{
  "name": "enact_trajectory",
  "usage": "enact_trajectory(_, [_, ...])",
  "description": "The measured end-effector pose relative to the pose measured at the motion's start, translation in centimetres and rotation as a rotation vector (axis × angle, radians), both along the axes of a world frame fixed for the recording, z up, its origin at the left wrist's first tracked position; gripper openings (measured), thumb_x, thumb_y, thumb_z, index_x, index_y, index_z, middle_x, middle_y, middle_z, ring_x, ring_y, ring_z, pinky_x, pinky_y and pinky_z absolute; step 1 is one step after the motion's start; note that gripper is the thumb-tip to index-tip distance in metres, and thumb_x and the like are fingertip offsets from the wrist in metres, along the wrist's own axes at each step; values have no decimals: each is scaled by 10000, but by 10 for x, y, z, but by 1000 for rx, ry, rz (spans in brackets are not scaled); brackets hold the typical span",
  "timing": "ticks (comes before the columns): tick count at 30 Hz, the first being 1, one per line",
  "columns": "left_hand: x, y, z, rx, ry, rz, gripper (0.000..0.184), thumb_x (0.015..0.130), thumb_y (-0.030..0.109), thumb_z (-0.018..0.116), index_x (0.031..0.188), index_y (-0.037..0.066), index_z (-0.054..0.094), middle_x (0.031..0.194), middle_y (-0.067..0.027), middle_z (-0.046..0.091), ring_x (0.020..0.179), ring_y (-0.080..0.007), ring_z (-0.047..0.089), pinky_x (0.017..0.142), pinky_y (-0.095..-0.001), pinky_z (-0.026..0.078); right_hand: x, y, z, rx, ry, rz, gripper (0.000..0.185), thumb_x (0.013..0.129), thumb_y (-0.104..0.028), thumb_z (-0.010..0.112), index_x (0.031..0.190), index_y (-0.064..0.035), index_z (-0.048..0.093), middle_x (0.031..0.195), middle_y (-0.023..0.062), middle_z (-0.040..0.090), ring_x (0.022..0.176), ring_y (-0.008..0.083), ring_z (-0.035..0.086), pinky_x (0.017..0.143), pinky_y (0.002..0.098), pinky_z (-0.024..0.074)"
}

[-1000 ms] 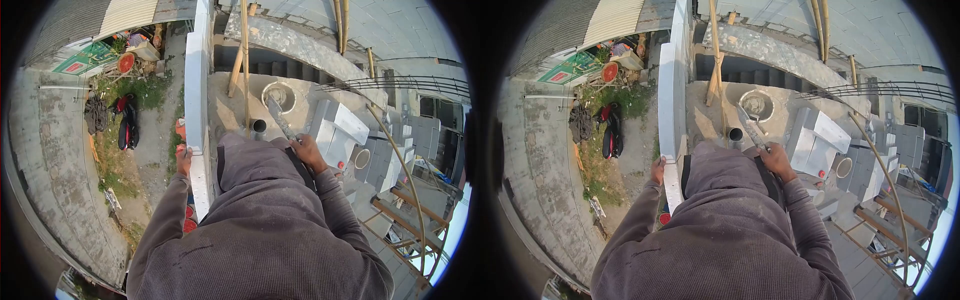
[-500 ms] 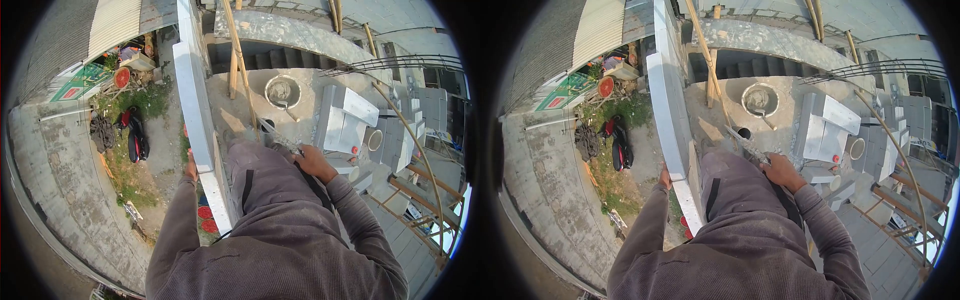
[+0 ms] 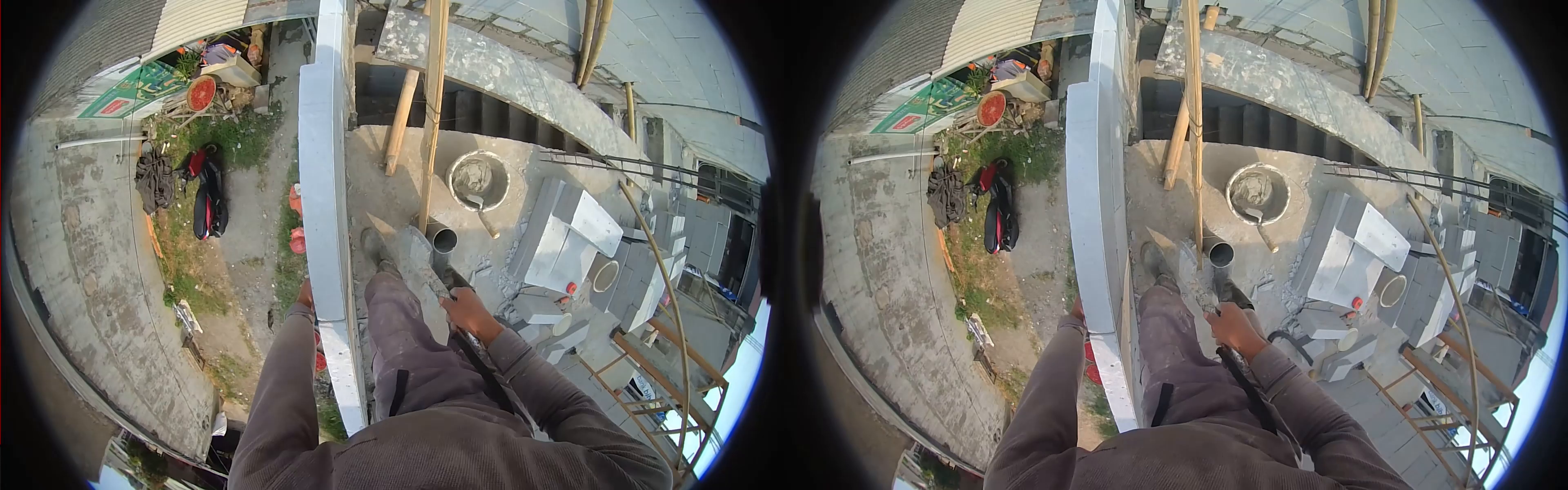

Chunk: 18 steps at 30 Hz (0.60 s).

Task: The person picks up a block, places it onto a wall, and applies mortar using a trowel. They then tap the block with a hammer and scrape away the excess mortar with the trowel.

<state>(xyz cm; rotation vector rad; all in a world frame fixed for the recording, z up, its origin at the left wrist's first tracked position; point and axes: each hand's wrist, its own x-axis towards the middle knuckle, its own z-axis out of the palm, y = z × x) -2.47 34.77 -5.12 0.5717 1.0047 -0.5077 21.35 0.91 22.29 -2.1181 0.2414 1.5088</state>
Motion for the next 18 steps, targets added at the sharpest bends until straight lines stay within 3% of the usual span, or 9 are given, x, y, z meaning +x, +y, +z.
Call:
enact_trajectory(1, [-2,-2,3,8,-9,1,469,1066,376,495,1384,42,580,1207,-75,706,1035,-211,706,869,-375,600,-2,17,-4,-18,149,-256,315,990,-236,635,902,66,617,690,172,643,554,331,640,497,442,474])
enact_trajectory(3, [-5,-6,14,35,-42,5,442,1064,335,511,1373,29,586,1191,-79,709,1013,-206,709,849,-369,603,-19,29,-60,81,249,-505,267,1017,-194,604,861,22,599,661,105,595,456,221,572,398,374,412])
enact_trajectory(7, [-11,-15,30,110,-116,66,388,1059,253,543,1351,4,598,1159,-87,715,967,-197,715,810,-357,609,-27,85,-122,170,531,-899,225,1031,-236,565,915,-42,570,665,104,587,501,228,581,433,396,454])
enact_trajectory(8, [-8,-15,27,60,-53,194,351,1043,171,553,1339,-12,603,1138,-93,719,941,-204,721,791,-361,616,-30,99,-138,222,612,-1051,216,1039,-255,545,934,-66,553,671,103,585,516,223,579,444,400,467])
enact_trajectory(11, [6,-18,43,41,55,306,335,1048,162,544,1321,-20,613,1111,-90,721,933,-201,723,788,-367,616,-39,133,-169,242,679,-1081,221,1053,-294,513,989,-83,523,680,100,583,543,225,578,473,412,494])
enact_trajectory(18, [-17,-15,15,40,93,297,307,1040,165,553,1276,-11,640,1055,-84,729,896,-208,730,768,-365,619,-49,166,-162,231,652,-1059,244,1065,-316,499,993,-83,498,722,103,583,550,241,580,489,427,506])
